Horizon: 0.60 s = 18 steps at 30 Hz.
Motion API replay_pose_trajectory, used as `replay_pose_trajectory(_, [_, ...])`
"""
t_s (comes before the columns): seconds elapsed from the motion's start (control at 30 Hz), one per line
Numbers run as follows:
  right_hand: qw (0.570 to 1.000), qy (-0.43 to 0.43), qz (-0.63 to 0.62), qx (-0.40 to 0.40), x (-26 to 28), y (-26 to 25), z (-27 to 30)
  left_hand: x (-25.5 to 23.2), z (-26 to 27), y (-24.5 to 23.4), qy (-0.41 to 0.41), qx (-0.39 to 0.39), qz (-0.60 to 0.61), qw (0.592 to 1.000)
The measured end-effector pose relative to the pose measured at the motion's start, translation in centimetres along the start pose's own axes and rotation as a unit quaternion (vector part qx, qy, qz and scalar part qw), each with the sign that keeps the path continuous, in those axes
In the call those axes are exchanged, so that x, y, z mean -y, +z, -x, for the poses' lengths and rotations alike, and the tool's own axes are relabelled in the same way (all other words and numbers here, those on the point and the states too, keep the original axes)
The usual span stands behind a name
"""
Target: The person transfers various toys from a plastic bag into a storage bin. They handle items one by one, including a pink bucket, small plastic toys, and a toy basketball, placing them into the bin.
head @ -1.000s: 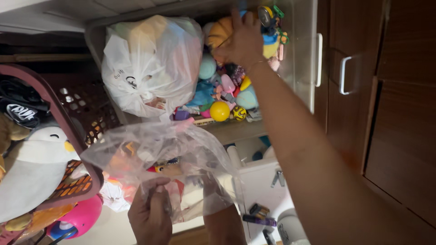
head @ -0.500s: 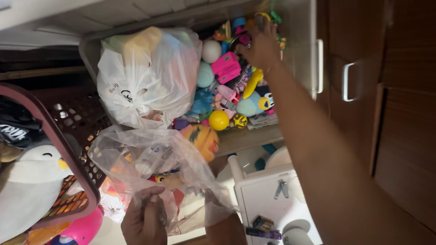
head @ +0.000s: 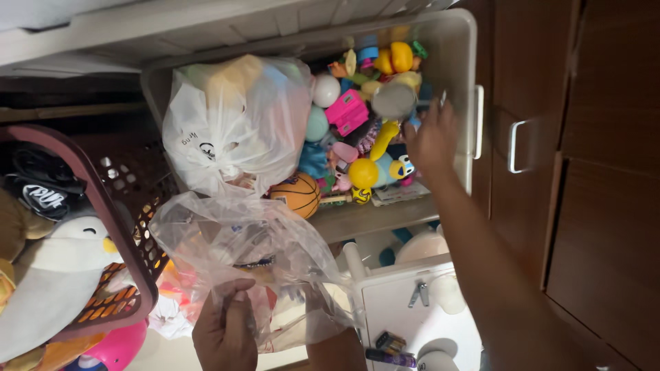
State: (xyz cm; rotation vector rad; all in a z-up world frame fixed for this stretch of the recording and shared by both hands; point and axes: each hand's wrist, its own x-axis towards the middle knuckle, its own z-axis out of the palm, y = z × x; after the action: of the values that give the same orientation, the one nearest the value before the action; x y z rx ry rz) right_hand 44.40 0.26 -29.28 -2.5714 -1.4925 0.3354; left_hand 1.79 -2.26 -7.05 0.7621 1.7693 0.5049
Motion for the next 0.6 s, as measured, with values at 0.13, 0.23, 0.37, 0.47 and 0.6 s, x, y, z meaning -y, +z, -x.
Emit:
replay_pose_trajectory(0.13, [0.993,0.076,-0.085,-0.012,3.0,-5.2,4.9,-0.8,0.3,-0.6,0.021,0.017,-0.017,0.999])
replay_pose_trajectory(0.23, [0.969,0.083,-0.231,-0.034,6.9,-10.0,8.2,-1.7,0.6,-1.2,0.015,0.011,0.052,0.998])
replay_pose_trajectory(0.37, [0.969,-0.030,-0.240,-0.046,13.6,-15.3,12.4,-2.6,1.6,-2.6,0.002,-0.007,0.068,0.998])
replay_pose_trajectory(0.47, [0.952,-0.070,-0.295,0.026,18.9,-16.8,14.8,-2.8,2.2,-3.4,0.036,-0.016,0.084,0.996])
replay_pose_trajectory(0.6, [0.932,-0.166,-0.313,0.075,24.9,-16.1,18.6,-2.7,3.0,-4.2,0.019,-0.045,0.109,0.993])
